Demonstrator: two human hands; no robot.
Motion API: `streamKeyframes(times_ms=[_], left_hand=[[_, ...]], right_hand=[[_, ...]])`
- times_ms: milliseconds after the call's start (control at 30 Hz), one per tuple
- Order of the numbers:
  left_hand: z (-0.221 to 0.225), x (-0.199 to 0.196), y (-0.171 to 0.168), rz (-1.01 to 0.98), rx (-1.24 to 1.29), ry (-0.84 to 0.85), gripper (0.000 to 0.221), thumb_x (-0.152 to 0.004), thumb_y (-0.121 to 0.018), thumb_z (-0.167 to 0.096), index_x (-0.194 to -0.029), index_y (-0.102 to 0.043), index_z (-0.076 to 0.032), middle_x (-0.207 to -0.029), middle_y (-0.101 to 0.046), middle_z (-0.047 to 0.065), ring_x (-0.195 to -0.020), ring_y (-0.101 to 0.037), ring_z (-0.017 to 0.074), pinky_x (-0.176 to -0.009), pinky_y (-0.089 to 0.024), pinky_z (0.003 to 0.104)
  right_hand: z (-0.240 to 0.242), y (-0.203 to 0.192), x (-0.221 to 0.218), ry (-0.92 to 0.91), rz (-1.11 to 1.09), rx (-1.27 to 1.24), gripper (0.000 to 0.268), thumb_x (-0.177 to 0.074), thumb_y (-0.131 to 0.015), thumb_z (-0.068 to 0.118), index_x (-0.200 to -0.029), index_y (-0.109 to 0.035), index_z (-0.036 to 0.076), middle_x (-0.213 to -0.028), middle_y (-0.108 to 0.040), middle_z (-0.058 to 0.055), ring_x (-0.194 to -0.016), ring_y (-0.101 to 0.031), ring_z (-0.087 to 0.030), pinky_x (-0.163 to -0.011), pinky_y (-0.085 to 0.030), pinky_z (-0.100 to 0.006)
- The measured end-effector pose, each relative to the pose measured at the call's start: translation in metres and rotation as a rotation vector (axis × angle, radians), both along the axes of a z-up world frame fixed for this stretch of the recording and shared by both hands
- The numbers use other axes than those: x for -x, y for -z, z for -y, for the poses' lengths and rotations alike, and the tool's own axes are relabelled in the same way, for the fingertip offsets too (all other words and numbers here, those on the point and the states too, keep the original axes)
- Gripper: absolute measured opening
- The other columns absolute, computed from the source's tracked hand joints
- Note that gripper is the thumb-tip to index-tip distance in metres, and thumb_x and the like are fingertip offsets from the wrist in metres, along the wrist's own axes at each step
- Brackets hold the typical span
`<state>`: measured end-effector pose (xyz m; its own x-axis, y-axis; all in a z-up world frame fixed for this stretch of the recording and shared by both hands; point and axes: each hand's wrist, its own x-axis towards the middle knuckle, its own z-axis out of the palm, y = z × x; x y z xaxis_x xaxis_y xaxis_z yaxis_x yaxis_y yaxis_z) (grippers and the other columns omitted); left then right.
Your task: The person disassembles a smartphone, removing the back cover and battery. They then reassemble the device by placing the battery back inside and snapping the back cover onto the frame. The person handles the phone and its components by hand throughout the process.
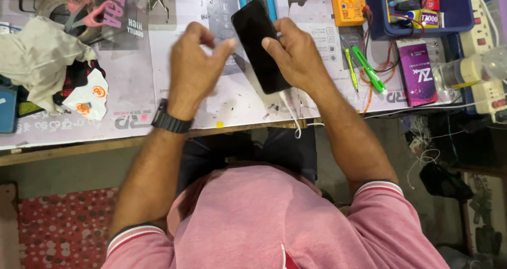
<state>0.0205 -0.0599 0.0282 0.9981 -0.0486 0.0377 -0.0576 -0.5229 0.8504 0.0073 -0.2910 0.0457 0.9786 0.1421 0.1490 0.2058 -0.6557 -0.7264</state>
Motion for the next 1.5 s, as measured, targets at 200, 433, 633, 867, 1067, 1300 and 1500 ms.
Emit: streamKeyframes(times_ms=[200, 433, 633, 867, 1067, 1300, 1500], left_hand=[[0.05, 0.003, 0.027, -0.351, 1.239, 0.169, 0.057, -0.1, -0.057, -0.051, -0.136, -0.054, -0.007, -0.124, -0.066, 0.015, -0.116, -0.069, 0.0223, -0.103, -0.059, 0.039], [0.051, 0.005, 0.038, -0.609, 1.425, 0.016, 0.039, -0.094, -0.057, -0.032, -0.118, -0.057, -0.001, -0.106, -0.073, 0.016, -0.09, -0.076, 0.0294, -0.077, -0.066, 0.046], [0.059, -0.01, 0.032, -0.52, 1.098, -0.03, 0.03, -0.095, -0.062, -0.024, -0.104, -0.064, 0.004, -0.082, -0.07, 0.012, -0.067, -0.071, 0.0235, -0.059, -0.062, 0.039], [0.089, -0.025, 0.039, -0.282, 0.672, -0.113, 0.022, -0.088, -0.07, -0.019, -0.096, -0.07, 0.002, -0.081, -0.073, 0.009, -0.067, -0.069, 0.0181, -0.06, -0.057, 0.035], [0.107, -0.039, 0.024, -0.215, 0.099, 0.071, 0.031, -0.082, -0.08, -0.028, -0.097, -0.073, -0.001, -0.085, -0.076, 0.013, -0.074, -0.077, 0.0233, -0.069, -0.06, 0.036], [0.101, -0.036, 0.01, 0.099, -0.44, 0.148, 0.047, -0.075, -0.089, -0.046, -0.088, -0.073, -0.004, -0.085, -0.073, 0.017, -0.077, -0.07, 0.035, -0.068, -0.055, 0.047], [0.079, -0.029, 0.018, -0.084, 0.798, 0.471, 0.044, -0.106, -0.069, -0.034, -0.136, -0.062, -0.003, -0.095, -0.066, 0.014, -0.078, -0.059, 0.0262, -0.077, -0.052, 0.043]], right_hand=[[-0.045, -0.015, 0.018, -0.105, 0.338, 0.355, 0.024, -0.104, -0.065, 0.024, -0.115, -0.062, 0.002, -0.078, -0.07, -0.017, -0.07, -0.067, -0.039, -0.062, -0.051, -0.05], [-0.009, -0.004, -0.051, 0.2, 0.142, 0.346, 0.041, -0.093, -0.075, 0.046, -0.106, -0.073, 0.007, -0.086, -0.074, -0.018, -0.078, -0.071, -0.036, -0.07, -0.054, -0.048], [0.0, 0.059, -0.107, 0.145, 0.342, 0.582, 0.068, -0.076, -0.086, 0.058, -0.102, -0.071, -0.004, -0.09, -0.072, -0.024, -0.081, -0.069, -0.043, -0.067, -0.055, -0.053], [0.053, 0.028, -0.097, 0.174, 0.05, 0.721, 0.053, -0.082, -0.08, 0.052, -0.1, -0.072, 0.003, -0.091, -0.071, -0.025, -0.085, -0.069, -0.041, -0.078, -0.055, -0.05], [0.07, -0.025, -0.019, 0.202, 0.488, 0.675, 0.052, -0.079, -0.09, 0.045, -0.104, -0.069, 0.006, -0.091, -0.072, -0.015, -0.083, -0.068, -0.038, -0.069, -0.052, -0.051], [0.063, -0.039, 0.04, 0.099, 0.685, 0.469, 0.088, -0.082, -0.091, 0.033, -0.145, -0.037, 0.002, -0.111, -0.069, -0.015, -0.101, -0.068, -0.037, -0.086, -0.054, -0.047], [0.048, -0.044, 0.06, 0.125, 0.591, 0.319, 0.091, -0.083, -0.095, 0.03, -0.148, -0.038, 0.003, -0.109, -0.069, -0.013, -0.1, -0.07, -0.033, -0.088, -0.056, -0.045]])
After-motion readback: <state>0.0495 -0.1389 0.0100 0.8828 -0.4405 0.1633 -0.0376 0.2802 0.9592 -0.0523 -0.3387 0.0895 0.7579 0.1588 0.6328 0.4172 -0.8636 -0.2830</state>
